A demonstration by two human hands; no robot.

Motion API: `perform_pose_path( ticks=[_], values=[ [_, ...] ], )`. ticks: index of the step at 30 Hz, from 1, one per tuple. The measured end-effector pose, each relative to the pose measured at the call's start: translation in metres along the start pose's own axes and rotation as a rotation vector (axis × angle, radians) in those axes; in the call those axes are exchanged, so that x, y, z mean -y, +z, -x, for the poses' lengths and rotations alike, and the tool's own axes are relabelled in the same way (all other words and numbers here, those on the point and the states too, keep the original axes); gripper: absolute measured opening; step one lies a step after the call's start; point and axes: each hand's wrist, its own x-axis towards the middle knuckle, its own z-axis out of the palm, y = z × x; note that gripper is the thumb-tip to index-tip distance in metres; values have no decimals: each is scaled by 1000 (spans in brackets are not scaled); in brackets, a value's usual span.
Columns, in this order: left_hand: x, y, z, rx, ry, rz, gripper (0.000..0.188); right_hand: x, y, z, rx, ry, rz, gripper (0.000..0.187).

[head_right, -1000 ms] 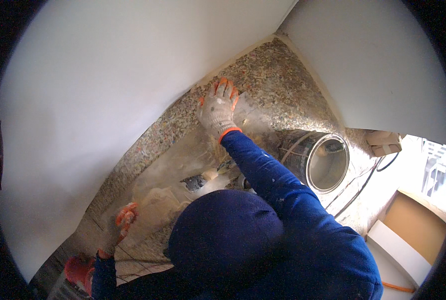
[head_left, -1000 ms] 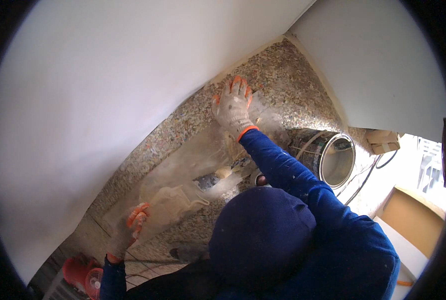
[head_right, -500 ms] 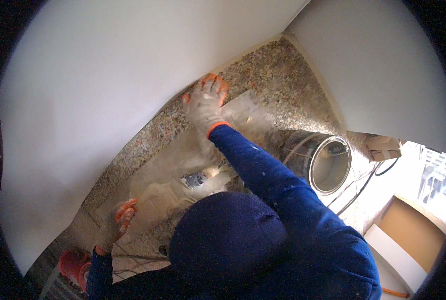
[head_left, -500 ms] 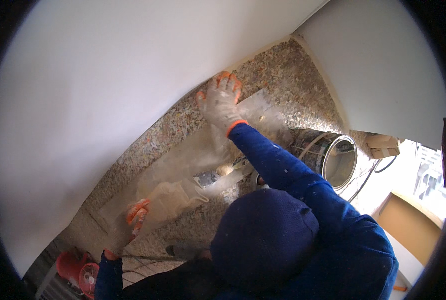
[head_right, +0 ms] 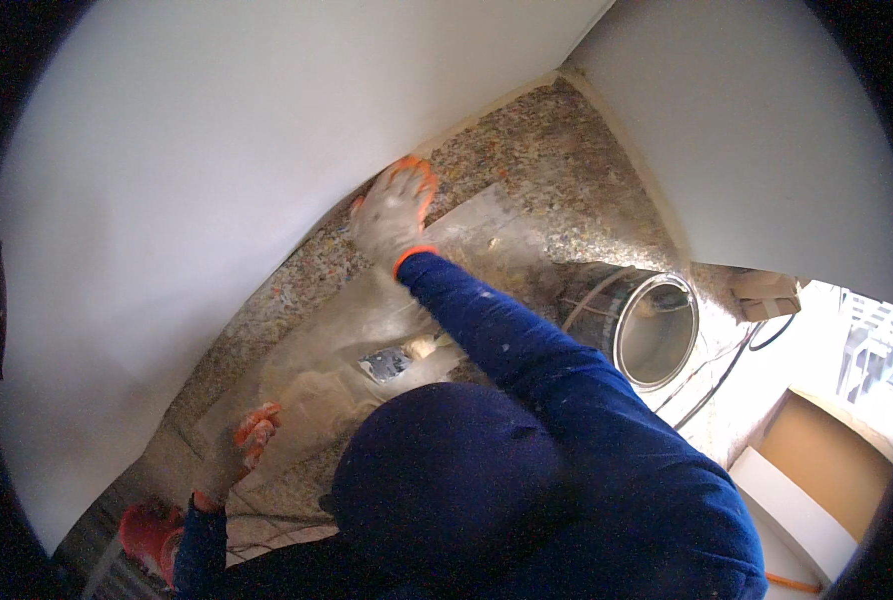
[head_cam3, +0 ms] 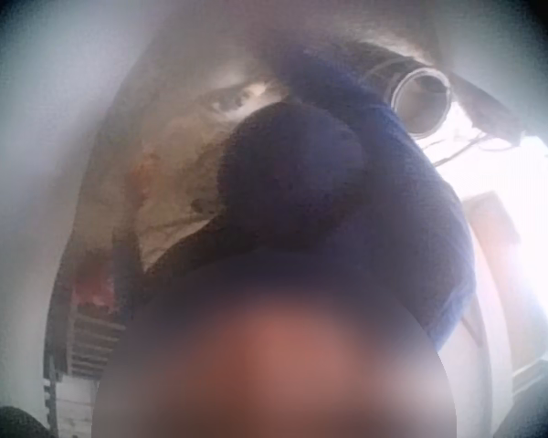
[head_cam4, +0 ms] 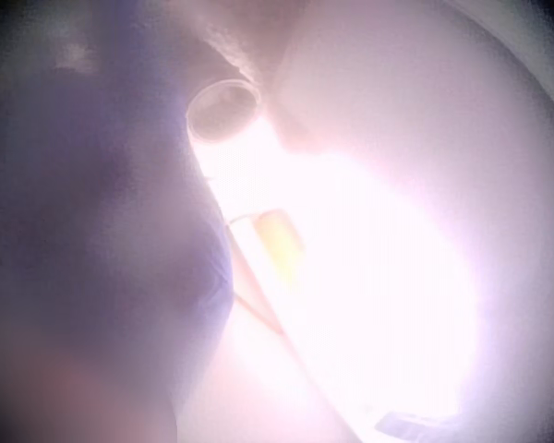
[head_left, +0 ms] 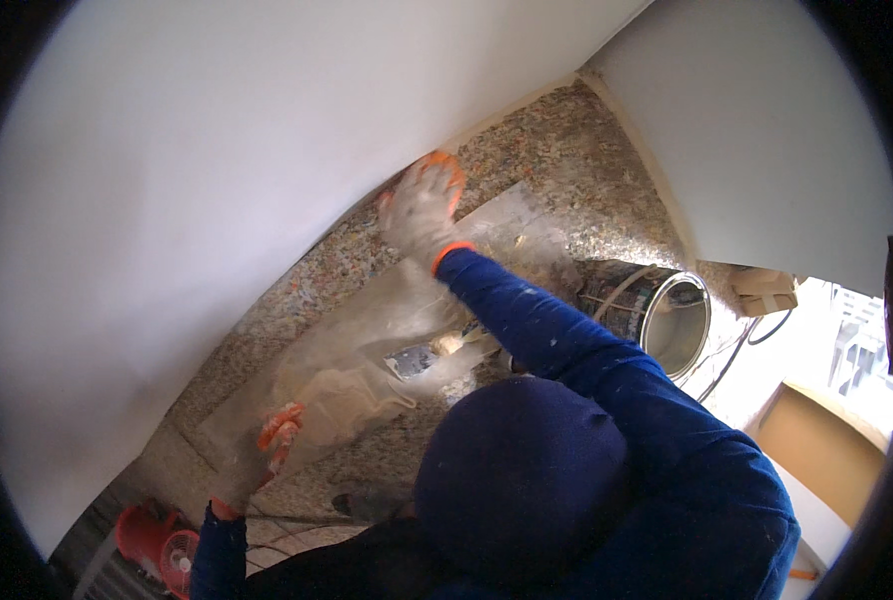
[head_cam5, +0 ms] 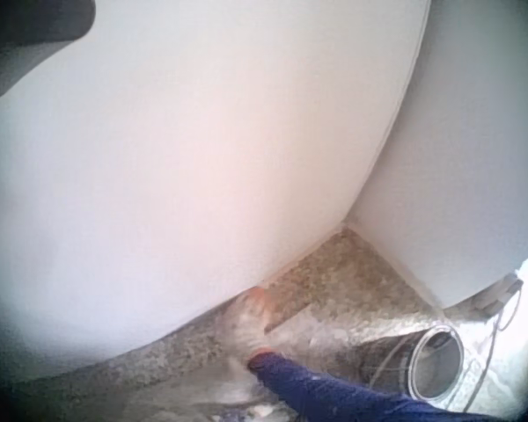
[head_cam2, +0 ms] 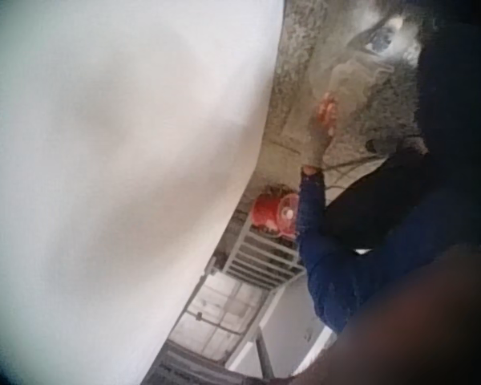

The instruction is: The person applies a beige adhesive to the seam between a granite countertop and a white wall using a putty knife and gloved hands. They spread the adhesive along the joint, smooth it with their fingers, and occasionally scrape excess material back into a bucket.

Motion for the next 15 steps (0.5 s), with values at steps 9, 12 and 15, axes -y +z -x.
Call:
perform_pose_path(
  ticks=[9, 12, 15],
  values=[
    [1, -9, -3, -62, 226, -369, 40, -36, -1, -8, -122, -15, -158, 83],
    [6, -8, -2, -45, 68, -55, 40, -8, -2, 1, -89, -72, -204, 83],
    [6, -8, -4, 57, 174, -307, 38, 11, 2, 33, 75, -198, -167, 81]
  ],
)
